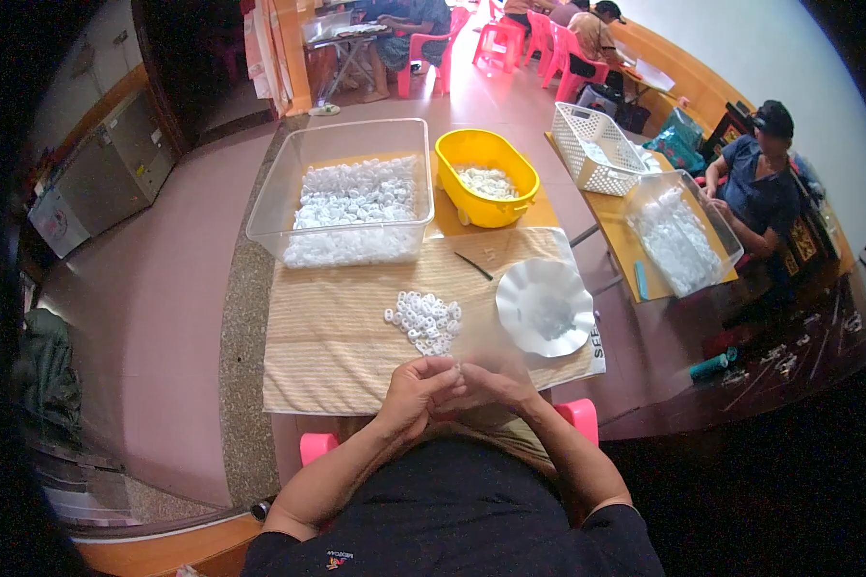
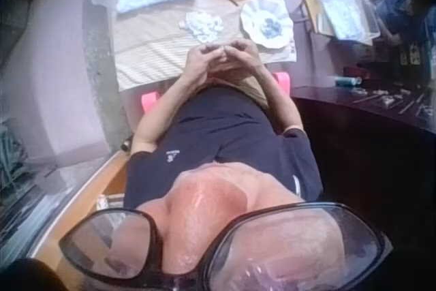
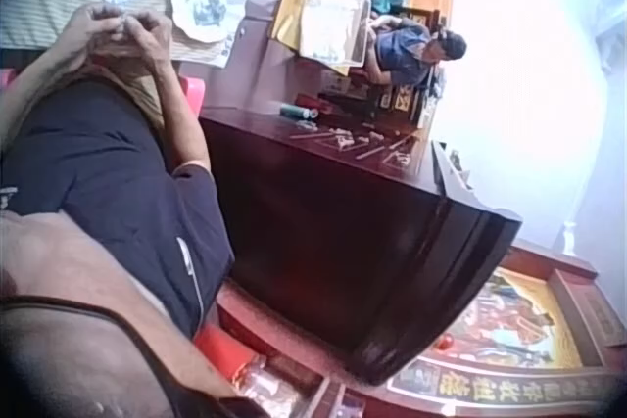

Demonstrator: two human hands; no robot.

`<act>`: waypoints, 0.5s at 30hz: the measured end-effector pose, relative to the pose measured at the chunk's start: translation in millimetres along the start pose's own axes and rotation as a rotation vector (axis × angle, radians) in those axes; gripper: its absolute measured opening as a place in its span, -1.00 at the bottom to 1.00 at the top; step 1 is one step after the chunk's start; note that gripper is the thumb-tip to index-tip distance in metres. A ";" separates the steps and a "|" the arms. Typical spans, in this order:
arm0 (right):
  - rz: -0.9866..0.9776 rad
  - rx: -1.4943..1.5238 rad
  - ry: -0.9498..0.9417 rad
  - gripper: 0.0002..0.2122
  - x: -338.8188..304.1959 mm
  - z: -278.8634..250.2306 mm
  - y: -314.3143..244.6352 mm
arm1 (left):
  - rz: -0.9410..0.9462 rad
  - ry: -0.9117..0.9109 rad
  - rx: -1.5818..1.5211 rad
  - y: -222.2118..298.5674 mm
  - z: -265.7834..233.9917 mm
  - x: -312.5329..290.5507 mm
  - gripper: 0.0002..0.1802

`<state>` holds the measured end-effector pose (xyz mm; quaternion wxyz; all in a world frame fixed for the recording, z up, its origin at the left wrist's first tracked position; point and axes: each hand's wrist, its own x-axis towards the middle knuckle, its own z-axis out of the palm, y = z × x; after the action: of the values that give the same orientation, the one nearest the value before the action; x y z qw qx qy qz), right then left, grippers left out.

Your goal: Assembling small plastic components by inserting metal pins/rivets manually.

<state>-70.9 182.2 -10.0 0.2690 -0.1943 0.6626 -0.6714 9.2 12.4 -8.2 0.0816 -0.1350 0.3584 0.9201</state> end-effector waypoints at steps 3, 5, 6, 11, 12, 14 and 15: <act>0.000 0.035 -0.009 -0.88 -0.8 1.6 -3.2 | -0.005 0.004 -0.002 -0.2 0.4 -0.3 -0.78; 0.010 0.058 -0.018 -0.89 -0.3 0.4 -1.9 | -0.001 0.008 0.005 -0.2 0.7 0.0 -0.78; 0.008 0.059 -0.019 -0.89 -0.4 -0.1 -0.9 | -0.002 0.006 0.002 -0.7 0.5 0.0 -0.79; 0.005 0.000 0.019 -0.89 1.1 -3.5 7.1 | -0.009 -0.005 -0.011 -1.0 -1.7 1.1 -0.79; 0.005 0.001 0.018 -0.89 1.3 -4.3 7.8 | -0.013 -0.004 -0.012 -0.4 -1.4 1.2 -0.79; 0.010 0.007 0.013 -0.88 1.6 -5.0 8.4 | -0.017 -0.001 -0.012 -0.2 -1.5 1.1 -0.79; 0.010 0.007 0.012 -0.88 1.5 -4.3 7.8 | -0.019 0.002 -0.017 -0.4 -2.0 1.2 -0.79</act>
<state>-73.9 184.8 -18.1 0.2694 -0.1860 0.6627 -0.6736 8.5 11.4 -10.3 0.0888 -0.1399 0.3495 0.9221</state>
